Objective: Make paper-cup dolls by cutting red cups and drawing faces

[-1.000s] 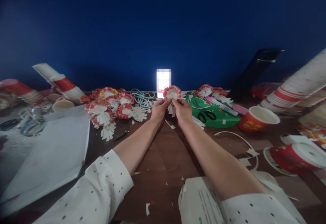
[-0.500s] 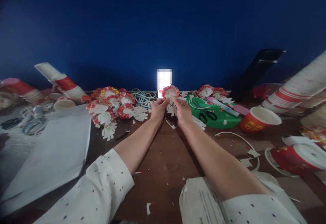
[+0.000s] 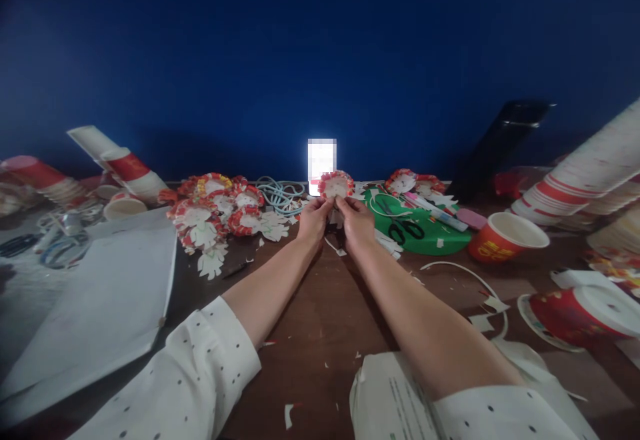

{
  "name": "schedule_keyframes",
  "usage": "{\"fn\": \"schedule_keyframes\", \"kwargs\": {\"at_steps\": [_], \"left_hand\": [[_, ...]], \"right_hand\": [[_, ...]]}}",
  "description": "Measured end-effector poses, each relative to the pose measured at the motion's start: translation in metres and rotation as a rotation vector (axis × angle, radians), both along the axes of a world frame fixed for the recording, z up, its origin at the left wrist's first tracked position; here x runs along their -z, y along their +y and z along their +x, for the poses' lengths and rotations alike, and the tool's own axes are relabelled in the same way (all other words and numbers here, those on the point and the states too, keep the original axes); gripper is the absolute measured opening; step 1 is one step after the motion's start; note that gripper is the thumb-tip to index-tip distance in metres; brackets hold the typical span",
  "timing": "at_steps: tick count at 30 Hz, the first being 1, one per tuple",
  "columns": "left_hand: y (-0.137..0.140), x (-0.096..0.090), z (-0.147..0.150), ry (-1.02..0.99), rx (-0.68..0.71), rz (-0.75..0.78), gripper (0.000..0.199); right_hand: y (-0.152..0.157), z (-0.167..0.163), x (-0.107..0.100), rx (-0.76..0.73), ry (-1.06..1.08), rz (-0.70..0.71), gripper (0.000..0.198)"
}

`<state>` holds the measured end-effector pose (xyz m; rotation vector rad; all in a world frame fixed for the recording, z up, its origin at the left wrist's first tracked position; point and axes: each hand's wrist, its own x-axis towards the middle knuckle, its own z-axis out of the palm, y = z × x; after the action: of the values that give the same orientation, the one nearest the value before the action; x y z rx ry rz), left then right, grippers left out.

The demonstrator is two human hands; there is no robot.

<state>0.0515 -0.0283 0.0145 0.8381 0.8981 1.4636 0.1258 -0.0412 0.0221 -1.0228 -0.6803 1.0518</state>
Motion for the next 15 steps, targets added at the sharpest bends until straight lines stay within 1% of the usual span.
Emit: {"fn": "schedule_keyframes", "kwargs": {"at_steps": [9,15], "left_hand": [[0.0031,0.0085,0.0008,0.055,-0.019,0.040,0.028],[0.0057,0.0086,-0.0027,0.057,-0.008,0.007,0.028]], "right_hand": [[0.0025,-0.0010,0.0017,0.025,-0.054,-0.007,0.027],[-0.0033,-0.0023,-0.0045,0.008,-0.032,-0.027,0.025]]}}
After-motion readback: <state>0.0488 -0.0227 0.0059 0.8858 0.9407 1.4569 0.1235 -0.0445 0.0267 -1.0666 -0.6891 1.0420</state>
